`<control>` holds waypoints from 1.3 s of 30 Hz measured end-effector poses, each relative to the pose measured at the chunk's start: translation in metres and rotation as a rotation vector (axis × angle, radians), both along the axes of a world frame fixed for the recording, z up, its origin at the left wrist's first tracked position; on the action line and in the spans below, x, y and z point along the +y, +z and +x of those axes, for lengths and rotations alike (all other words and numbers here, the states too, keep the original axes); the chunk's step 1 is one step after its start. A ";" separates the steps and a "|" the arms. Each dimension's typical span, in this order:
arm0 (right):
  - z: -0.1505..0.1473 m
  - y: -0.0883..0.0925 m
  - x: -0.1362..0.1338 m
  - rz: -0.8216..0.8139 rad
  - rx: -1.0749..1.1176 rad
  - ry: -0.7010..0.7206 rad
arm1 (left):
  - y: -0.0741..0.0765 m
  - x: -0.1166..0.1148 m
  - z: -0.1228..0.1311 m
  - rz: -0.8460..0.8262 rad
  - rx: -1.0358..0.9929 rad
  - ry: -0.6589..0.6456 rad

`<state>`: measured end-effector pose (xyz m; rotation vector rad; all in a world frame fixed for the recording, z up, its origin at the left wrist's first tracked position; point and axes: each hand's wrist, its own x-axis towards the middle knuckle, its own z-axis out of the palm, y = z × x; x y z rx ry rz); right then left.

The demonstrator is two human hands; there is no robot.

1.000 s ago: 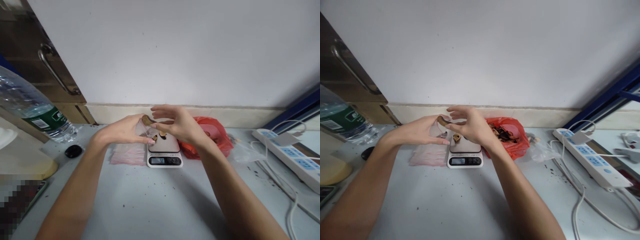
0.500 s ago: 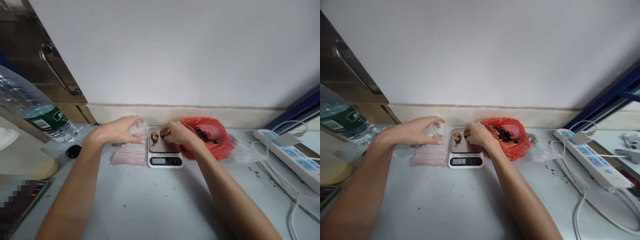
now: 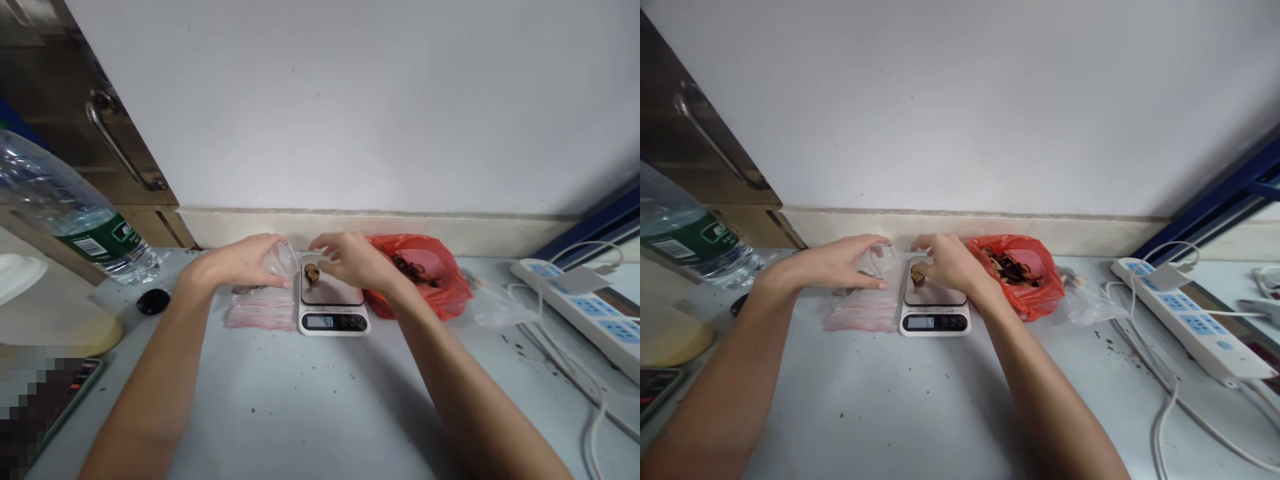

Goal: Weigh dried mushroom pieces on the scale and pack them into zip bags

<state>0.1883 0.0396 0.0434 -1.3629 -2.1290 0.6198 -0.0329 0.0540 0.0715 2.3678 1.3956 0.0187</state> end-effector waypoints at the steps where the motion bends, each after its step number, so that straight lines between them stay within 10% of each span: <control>1: -0.001 -0.003 0.001 -0.023 -0.082 0.016 | 0.000 0.000 -0.001 0.006 -0.009 -0.004; 23: 0.003 -0.009 0.007 -0.050 0.076 0.065 | -0.009 0.001 0.002 -0.068 0.083 0.066; 28: 0.013 0.003 0.003 -0.065 0.450 0.217 | -0.004 -0.001 0.006 -0.025 -0.048 -0.035; 34: 0.022 0.021 -0.010 0.130 0.150 0.282 | 0.015 -0.014 0.004 -0.002 -0.258 -0.095; 39: 0.024 0.027 -0.011 0.171 0.311 0.290 | 0.022 -0.017 0.006 0.057 -0.511 -0.112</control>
